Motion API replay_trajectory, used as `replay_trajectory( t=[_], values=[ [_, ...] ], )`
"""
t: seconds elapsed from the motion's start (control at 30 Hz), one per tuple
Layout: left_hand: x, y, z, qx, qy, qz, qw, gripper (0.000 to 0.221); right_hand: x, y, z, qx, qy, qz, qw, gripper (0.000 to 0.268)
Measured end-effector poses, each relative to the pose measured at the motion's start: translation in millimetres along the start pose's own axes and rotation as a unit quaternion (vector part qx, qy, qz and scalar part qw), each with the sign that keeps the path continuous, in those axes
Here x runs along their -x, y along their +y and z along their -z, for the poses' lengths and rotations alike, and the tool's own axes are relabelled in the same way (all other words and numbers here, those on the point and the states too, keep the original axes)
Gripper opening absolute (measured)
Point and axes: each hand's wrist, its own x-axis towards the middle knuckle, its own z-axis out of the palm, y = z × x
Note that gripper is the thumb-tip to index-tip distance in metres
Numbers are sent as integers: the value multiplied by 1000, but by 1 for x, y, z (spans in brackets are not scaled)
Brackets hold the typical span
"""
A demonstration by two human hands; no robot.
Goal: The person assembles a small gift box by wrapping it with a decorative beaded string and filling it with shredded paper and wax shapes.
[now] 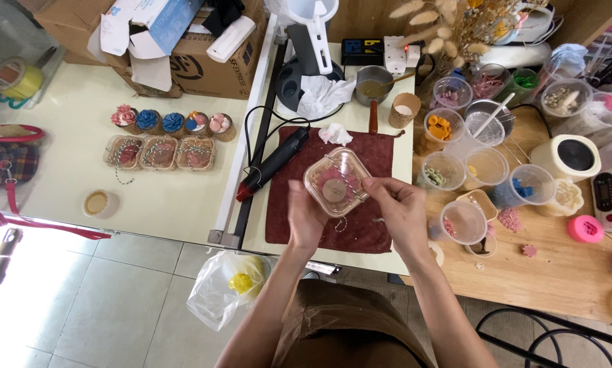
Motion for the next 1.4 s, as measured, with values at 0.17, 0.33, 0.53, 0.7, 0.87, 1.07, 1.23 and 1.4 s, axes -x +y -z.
replay_trajectory(
  t=[0.17,0.33,0.53,0.7,0.87,1.07,1.23,1.4],
  values=[
    [-1,-1,6,-210,38,3,977,75,1,11,2,10,-64,55,996,27],
    [0,7,19,-59,29,4,998,57,-2,24,12,9,-127,47,991,31],
    [11,17,16,-207,6,-1,978,55,0,14,13,-17,-182,21,983,32],
    [13,14,12,-98,15,75,992,58,3,1,7,-6,-172,4,985,27],
    [17,14,10,-85,-1,57,995,56,-2,10,10,-61,-191,-1,980,26],
    [21,15,17,-139,-10,63,988,57,-3,1,11,4,-209,49,977,29],
    [24,10,21,-209,-56,51,975,56,-16,-19,11,16,-206,-30,978,29],
    [25,13,18,-166,-34,91,981,54,-27,-14,11,0,-228,-108,968,25]
  ],
)
